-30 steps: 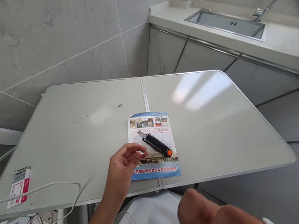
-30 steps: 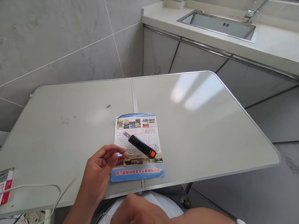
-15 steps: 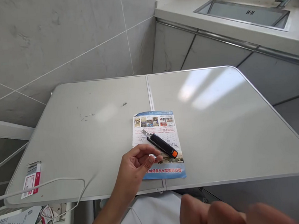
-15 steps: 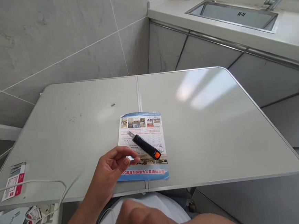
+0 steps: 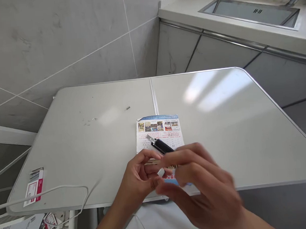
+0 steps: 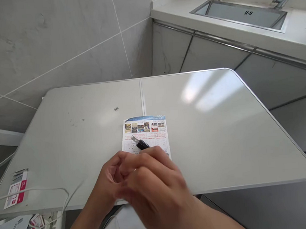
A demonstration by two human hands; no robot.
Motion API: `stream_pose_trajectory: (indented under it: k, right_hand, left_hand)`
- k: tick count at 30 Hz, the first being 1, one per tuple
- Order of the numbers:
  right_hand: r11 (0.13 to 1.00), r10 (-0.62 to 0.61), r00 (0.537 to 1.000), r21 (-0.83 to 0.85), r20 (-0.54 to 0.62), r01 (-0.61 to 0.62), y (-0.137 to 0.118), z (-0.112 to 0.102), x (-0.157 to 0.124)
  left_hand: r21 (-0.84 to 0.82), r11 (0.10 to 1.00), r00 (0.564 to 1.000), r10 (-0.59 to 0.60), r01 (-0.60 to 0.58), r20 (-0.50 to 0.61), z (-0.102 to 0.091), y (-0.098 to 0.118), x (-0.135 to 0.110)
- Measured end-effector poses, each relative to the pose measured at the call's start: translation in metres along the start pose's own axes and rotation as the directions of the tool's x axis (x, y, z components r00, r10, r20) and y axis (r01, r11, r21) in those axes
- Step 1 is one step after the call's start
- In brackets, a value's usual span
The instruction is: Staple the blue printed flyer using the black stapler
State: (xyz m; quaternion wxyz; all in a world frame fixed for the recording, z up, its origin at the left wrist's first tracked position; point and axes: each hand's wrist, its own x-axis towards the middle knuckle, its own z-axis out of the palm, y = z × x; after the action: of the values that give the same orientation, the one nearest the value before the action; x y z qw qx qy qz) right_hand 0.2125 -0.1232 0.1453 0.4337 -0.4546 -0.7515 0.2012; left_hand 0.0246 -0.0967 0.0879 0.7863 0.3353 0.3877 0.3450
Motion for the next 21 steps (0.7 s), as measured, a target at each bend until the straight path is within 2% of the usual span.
stream_pose_trajectory:
  k: [4,8,14,17,19,21]
  right_hand:
    - [0.980,-0.062,0.982,0.198,0.179,0.026,0.022,0.017,-0.002]
    - [0.975,-0.090,0.978,0.215,0.187,0.049,0.035,0.017,-0.010]
    - [0.976,0.045,0.995,0.209,0.090,-0.063,0.044,0.020,-0.001]
    - [0.971,0.070,0.997,0.225,0.026,-0.074,0.051,0.011,0.008]
    - [0.986,0.098,0.993,0.143,-0.072,-0.087,0.068,-0.002,0.016]
    - [0.987,0.146,0.965,-0.032,-0.220,-0.156,0.100,-0.017,0.025]
  left_hand:
    - [-0.010,1.000,1.000,0.014,-0.014,0.014,-0.004,0.002,0.002]
    - [-0.065,0.998,0.995,0.000,0.006,0.103,-0.006,0.004,0.007]
    - [-0.002,1.000,0.996,-0.022,0.022,0.091,0.000,0.013,0.017]
    - [0.065,0.998,0.998,-0.018,0.014,0.053,0.003,0.018,0.021]
    - [0.201,0.978,0.997,0.062,-0.053,-0.038,0.000,0.024,0.026]
    - [0.422,0.895,0.967,0.217,-0.143,-0.134,-0.010,0.032,0.037]
